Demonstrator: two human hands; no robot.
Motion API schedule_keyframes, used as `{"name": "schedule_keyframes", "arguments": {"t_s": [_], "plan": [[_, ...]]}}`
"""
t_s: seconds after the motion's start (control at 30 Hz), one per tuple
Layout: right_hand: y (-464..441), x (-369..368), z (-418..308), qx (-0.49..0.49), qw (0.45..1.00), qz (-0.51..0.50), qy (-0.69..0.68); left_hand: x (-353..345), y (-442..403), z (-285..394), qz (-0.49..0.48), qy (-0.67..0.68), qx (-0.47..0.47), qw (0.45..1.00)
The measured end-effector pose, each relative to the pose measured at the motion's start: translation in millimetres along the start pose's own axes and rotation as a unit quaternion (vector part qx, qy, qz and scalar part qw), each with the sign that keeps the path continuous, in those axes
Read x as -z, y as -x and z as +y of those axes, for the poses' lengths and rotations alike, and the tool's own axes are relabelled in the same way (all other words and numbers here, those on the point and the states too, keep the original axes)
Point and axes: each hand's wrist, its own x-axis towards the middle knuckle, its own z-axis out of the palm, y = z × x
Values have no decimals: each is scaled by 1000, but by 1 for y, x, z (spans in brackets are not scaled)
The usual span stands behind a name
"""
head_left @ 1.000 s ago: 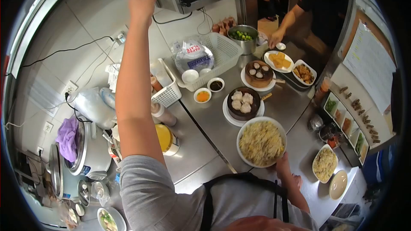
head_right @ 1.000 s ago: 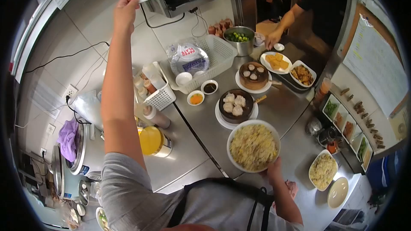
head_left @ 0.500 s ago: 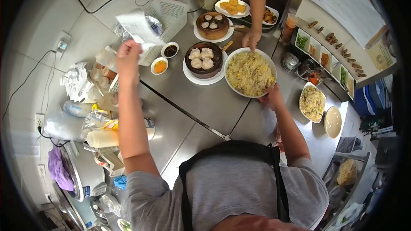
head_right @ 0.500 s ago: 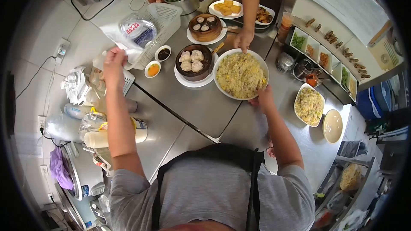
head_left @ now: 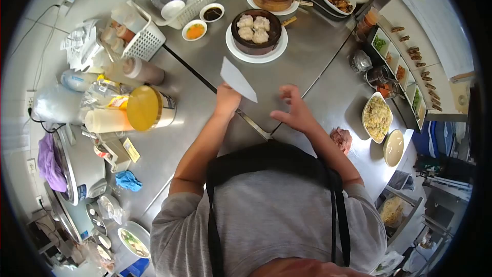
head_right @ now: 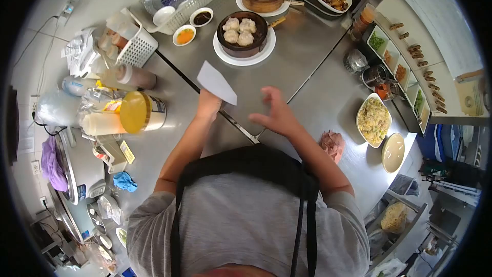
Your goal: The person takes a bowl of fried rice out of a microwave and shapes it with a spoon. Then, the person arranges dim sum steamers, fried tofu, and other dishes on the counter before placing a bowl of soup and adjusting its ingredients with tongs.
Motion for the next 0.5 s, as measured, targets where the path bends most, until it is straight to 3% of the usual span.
{"name": "schedule_keyframes", "arguments": {"t_s": [0.2,0.27,0.3,0.4,0.5], "plan": [[-20,-29,9,-122,992,6,-39,-9,4,-46,-22,-110,45,993],[-26,-32,32,-141,987,35,-74,-9,4,-58,-26,-152,8,988],[-30,-31,35,-150,983,51,-91,-10,6,-58,-29,-174,-11,984],[-36,-23,32,-216,976,12,32,-14,9,-56,0,-208,-89,974],[-39,-21,35,-228,966,-26,119,-13,7,-59,5,-334,-289,897]]}}
